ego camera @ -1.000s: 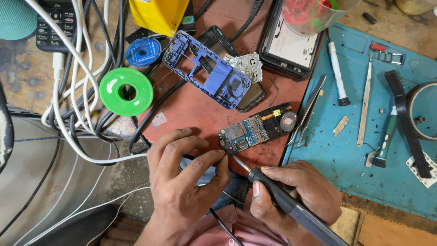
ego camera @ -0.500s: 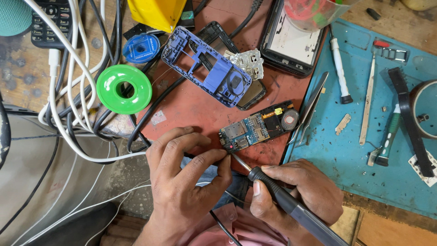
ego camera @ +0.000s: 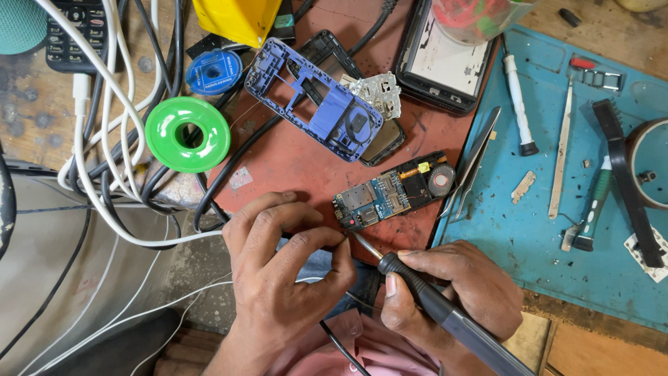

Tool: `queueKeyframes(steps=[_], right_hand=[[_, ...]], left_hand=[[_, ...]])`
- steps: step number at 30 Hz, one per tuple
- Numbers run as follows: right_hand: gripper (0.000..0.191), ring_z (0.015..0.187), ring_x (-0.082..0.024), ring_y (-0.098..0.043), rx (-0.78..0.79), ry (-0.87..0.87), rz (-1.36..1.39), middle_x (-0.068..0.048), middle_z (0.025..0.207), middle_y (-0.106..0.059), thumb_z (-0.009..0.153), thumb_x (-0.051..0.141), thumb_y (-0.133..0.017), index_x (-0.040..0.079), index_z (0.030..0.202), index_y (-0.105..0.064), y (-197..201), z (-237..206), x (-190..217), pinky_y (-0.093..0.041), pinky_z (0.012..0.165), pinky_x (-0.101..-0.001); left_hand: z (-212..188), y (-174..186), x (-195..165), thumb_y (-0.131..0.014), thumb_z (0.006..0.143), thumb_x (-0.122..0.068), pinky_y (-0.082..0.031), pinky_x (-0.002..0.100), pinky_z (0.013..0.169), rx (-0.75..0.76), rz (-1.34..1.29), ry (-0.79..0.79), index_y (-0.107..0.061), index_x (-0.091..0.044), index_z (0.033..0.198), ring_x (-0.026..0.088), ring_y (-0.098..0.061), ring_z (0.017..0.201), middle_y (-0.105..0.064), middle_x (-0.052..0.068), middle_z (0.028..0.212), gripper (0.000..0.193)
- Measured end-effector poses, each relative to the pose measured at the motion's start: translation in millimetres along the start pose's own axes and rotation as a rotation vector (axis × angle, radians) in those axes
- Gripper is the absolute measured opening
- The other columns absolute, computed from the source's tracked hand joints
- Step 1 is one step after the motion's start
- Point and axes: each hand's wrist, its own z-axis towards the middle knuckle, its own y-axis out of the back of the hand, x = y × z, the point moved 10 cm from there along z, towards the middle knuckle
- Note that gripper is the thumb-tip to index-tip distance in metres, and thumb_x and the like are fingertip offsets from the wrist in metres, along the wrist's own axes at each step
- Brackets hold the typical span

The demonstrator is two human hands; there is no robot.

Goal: The person solders a disassembled phone motherboard on a repair bench, holding a soldering iron in one hand and solder wire in the other. They feed solder to points on the board, reposition the board, and set the solder spool on the bench near the end.

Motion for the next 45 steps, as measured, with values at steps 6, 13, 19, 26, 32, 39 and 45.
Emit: queueKeyframes(steps=[6, 13, 19, 26, 32, 39, 45], right_hand=[[0.024, 0.061, -0.01, -0.064, 0.011, -0.003, 0.008, -0.006, 0.077, -0.071, 0.083, 0.019, -0.08, 0.003, 0.098, -0.069, 0, -1, 0, -0.048, 0.055, -0.0251], [0.026, 0.056, -0.008, -0.06, -0.023, -0.033, 0.028, -0.006, 0.076, -0.072, 0.082, 0.02, -0.08, 0.001, 0.096, -0.069, 3, -1, -4, -0.043, 0.05, -0.0231], [0.025, 0.055, -0.006, -0.059, -0.06, -0.038, 0.022, -0.005, 0.074, -0.071, 0.083, 0.021, -0.079, 0.001, 0.095, -0.07, 2, -2, -6, -0.042, 0.049, -0.0215], [0.026, 0.051, -0.003, -0.056, -0.079, -0.033, -0.007, -0.005, 0.074, -0.069, 0.084, 0.023, -0.079, 0.001, 0.095, -0.07, 2, -3, -7, -0.038, 0.045, -0.0189], [0.024, 0.05, -0.004, -0.054, -0.084, -0.077, -0.031, -0.005, 0.071, -0.069, 0.081, 0.021, -0.079, 0.001, 0.092, -0.071, 2, -3, -8, -0.037, 0.046, -0.0208], [0.024, 0.052, -0.005, -0.057, -0.075, -0.036, -0.063, -0.006, 0.072, -0.07, 0.081, 0.021, -0.078, 0.001, 0.093, -0.07, 2, -1, -4, -0.039, 0.046, -0.0212], [0.023, 0.056, -0.006, -0.06, -0.049, -0.029, -0.034, -0.006, 0.074, -0.07, 0.084, 0.021, -0.078, 0.002, 0.095, -0.069, 1, -1, -3, -0.043, 0.049, -0.0218]], left_hand=[[2, -1, 1, -0.088, 0.07, -0.009, -0.043, 0.041, 0.101, 0.035, -0.009, 0.029, -0.073, -0.014, 0.092, 0.026, -0.064, 0.113, -0.067, 0.003, 0.104, 0.027], [3, -1, 0, -0.087, 0.069, -0.007, -0.042, 0.041, 0.101, 0.038, -0.01, 0.042, -0.073, -0.013, 0.091, 0.026, -0.063, 0.114, -0.066, 0.003, 0.105, 0.027], [3, -1, 1, -0.086, 0.069, -0.007, -0.042, 0.041, 0.101, 0.045, -0.016, 0.05, -0.073, -0.013, 0.091, 0.026, -0.062, 0.114, -0.066, 0.003, 0.105, 0.027], [3, -1, 2, -0.086, 0.068, -0.007, -0.042, 0.041, 0.1, 0.047, -0.017, 0.046, -0.073, -0.013, 0.09, 0.026, -0.062, 0.113, -0.066, 0.003, 0.104, 0.027], [2, -2, 2, -0.086, 0.068, -0.007, -0.042, 0.041, 0.1, 0.047, -0.024, 0.038, -0.073, -0.013, 0.091, 0.026, -0.062, 0.113, -0.066, 0.003, 0.104, 0.027], [1, -2, 3, -0.087, 0.068, -0.007, -0.042, 0.04, 0.099, 0.037, -0.029, 0.018, -0.074, -0.014, 0.092, 0.025, -0.063, 0.112, -0.066, 0.002, 0.104, 0.028], [-1, -2, 3, -0.088, 0.069, -0.007, -0.042, 0.04, 0.1, 0.019, -0.026, -0.017, -0.074, -0.015, 0.092, 0.024, -0.063, 0.115, -0.068, 0.0, 0.105, 0.029]])
